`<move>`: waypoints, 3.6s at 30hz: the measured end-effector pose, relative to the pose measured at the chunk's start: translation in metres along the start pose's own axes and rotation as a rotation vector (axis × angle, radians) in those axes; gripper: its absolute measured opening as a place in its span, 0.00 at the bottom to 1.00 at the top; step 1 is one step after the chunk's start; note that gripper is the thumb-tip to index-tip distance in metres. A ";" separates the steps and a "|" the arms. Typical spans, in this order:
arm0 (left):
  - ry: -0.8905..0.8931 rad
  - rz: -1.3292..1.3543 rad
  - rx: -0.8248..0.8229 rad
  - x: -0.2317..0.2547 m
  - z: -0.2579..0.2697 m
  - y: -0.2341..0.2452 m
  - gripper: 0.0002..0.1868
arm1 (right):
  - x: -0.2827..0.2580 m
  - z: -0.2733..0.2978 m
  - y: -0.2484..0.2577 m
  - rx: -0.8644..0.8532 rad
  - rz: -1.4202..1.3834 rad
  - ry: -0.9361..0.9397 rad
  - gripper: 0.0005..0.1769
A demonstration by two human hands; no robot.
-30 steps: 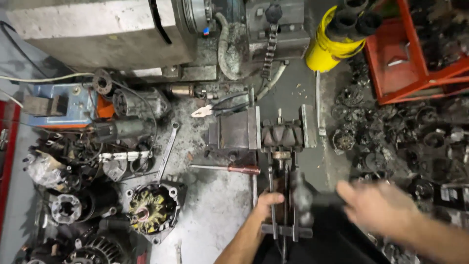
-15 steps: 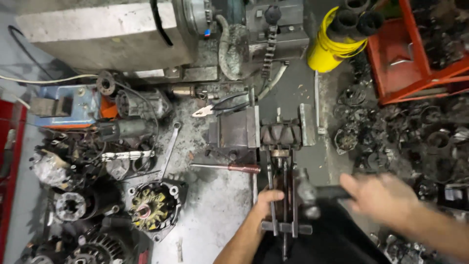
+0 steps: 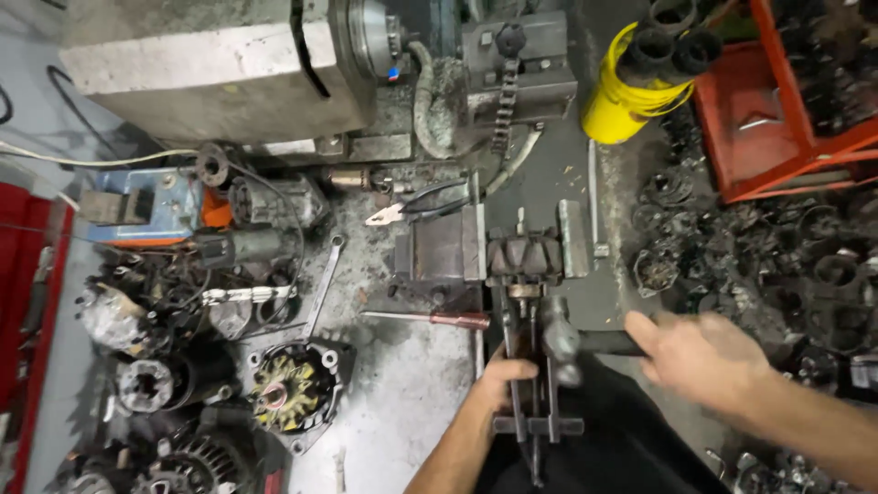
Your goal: The person uses a hammer to strike a metal component held in a vise. They then remove the component and use a wrench to tighten or adjust a bolt on the assembly. The person continues to manipulate the metal part with their hands and tools on a cluttered workbench.
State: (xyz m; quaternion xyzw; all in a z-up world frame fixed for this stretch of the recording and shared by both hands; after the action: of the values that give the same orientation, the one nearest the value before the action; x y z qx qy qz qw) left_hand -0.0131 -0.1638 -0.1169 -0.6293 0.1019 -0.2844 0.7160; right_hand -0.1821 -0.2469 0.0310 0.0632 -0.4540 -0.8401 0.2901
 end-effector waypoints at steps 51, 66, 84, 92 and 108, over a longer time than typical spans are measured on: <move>0.246 0.068 -0.052 -0.012 0.001 -0.022 0.27 | -0.039 -0.007 -0.102 0.281 -1.677 -0.153 0.08; 0.147 -0.100 0.539 0.010 0.029 -0.034 0.19 | -0.094 0.022 0.145 0.168 -0.189 0.212 0.14; 0.204 0.018 -0.008 -0.006 0.004 -0.034 0.30 | -0.005 0.033 0.059 0.444 -0.384 -0.071 0.22; 0.256 -0.205 0.278 -0.003 0.020 -0.009 0.26 | 0.006 0.049 -0.011 0.278 -0.776 -0.152 0.18; -0.039 -0.023 0.532 -0.020 0.052 0.089 0.20 | -0.250 -0.015 0.121 0.408 -0.093 0.727 0.22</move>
State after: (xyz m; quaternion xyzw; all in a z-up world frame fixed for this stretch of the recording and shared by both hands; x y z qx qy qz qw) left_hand 0.0217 -0.1050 -0.1966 -0.4255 0.0029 -0.2971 0.8548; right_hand 0.0813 -0.1718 0.0795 0.4321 -0.4757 -0.6683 0.3747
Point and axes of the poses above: each hand's wrist, its own z-axis away from the middle knuckle, its own y-axis out of the back of the hand, x = y × z, the point moved 10 cm from there along -z, towards the middle knuckle
